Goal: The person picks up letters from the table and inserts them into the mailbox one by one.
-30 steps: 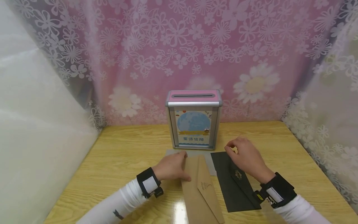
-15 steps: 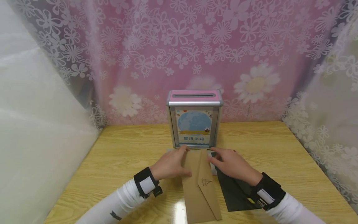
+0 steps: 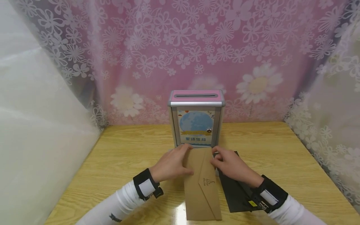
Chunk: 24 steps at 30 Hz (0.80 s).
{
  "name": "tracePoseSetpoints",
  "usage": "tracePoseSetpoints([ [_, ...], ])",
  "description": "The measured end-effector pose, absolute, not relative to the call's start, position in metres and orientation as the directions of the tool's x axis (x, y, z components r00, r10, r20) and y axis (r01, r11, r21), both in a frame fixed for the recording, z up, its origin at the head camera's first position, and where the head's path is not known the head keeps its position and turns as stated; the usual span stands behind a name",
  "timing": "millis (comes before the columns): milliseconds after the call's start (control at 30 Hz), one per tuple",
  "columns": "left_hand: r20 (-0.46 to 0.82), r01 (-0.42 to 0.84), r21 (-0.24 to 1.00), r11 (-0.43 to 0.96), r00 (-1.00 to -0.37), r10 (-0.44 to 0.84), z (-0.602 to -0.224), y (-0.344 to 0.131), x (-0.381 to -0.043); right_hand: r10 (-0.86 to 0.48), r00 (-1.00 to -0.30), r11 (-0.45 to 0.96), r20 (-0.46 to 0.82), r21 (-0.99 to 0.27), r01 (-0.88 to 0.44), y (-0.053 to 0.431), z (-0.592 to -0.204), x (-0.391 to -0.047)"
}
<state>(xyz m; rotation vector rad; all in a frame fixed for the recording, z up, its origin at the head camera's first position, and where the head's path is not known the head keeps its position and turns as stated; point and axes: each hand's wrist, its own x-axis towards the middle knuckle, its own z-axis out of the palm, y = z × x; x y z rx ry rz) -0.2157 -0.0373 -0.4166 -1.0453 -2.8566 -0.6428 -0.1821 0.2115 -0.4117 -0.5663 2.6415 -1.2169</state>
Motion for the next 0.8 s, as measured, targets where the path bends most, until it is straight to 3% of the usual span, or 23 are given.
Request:
tracePoseSetpoints([
  [267,0.224,0.622,0.391,0.678,-0.779,0.585,-0.410,-0.036,-0.213,-0.399,-0.916,0.549,0.035,-0.791,-0.270,0.216,-0.400,-0.178],
  [533,0.232,0.531,0.618,0.580,-0.828,0.511,-0.416,-0.041,-0.216,-0.381,-0.918,0.559,0.110,-0.763,-0.324,0.219,-0.390,-0.178],
  [800,0.220,0.535,0.736,0.414,-0.768,0.601,-0.417,-0.045,-0.214,-0.345,-0.915,0.558,0.208,-0.739,-0.378,0.228,-0.372,-0.182],
])
